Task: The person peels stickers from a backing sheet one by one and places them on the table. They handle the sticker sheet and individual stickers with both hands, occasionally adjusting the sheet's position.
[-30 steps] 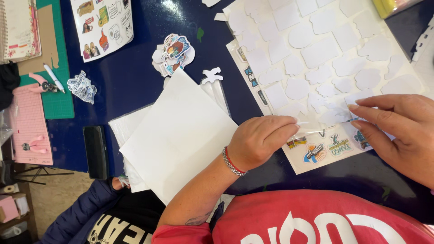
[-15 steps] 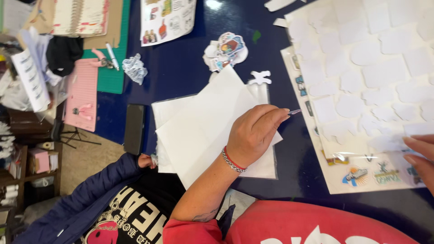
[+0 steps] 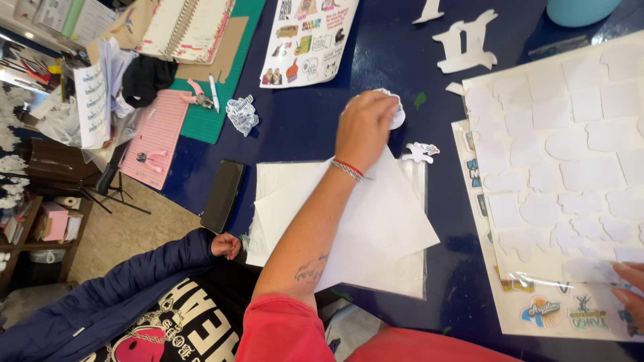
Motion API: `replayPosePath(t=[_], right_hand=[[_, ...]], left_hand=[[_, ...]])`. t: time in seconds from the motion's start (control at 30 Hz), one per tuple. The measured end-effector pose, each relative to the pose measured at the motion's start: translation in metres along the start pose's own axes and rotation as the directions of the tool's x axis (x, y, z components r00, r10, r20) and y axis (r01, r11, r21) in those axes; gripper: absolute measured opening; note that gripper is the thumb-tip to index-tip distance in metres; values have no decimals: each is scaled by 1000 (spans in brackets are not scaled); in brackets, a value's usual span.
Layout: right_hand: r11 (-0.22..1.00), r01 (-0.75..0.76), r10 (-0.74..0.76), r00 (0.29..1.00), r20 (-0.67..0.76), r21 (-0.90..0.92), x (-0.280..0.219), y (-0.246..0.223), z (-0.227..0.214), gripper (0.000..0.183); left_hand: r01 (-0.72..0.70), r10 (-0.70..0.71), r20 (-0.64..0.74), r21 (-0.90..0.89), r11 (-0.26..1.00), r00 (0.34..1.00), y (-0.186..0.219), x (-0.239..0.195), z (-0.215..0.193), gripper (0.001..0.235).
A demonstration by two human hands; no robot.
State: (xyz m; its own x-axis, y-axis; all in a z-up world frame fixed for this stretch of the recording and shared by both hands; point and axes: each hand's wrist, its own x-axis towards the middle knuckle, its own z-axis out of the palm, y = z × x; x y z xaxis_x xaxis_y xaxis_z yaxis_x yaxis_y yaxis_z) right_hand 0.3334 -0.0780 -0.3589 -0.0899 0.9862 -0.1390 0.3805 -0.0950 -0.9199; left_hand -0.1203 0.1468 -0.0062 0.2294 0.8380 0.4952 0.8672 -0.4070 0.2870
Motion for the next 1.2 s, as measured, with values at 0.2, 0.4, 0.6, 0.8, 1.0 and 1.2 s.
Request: replayPosePath(t=[0.2,0.4,0.6,0.8,1.0,1.2], right_hand=[[999,46,-46,999,-21,-27,-3,3,8,46],[999,-29,30,999,18,-28,-1,12,8,51],[955,216,-237,968,-87,-202,-29,-100,-24,37],[845,300,-366,928,-69,-443,-40,-252,-60,27],[972,-187,162,972,168,139,-47,-314,-56,46],[986,164,-166,983,80,28,-54,-314,-44,26]], left_hand=[[333,-367,249,169,928,896,-29,20,-8,35],[660,-583,316,-271,701,749,-36,15,-1,25],[317,-310,72,-296,901,948,-27,14,-20,21],[-68,132,162,-352,933,978,110,-70,-36,33],[-518,600,48,-453,726,799,179,-102,-27,21],[-698,731,-43,-341,630,681,178,-109,-19,15]])
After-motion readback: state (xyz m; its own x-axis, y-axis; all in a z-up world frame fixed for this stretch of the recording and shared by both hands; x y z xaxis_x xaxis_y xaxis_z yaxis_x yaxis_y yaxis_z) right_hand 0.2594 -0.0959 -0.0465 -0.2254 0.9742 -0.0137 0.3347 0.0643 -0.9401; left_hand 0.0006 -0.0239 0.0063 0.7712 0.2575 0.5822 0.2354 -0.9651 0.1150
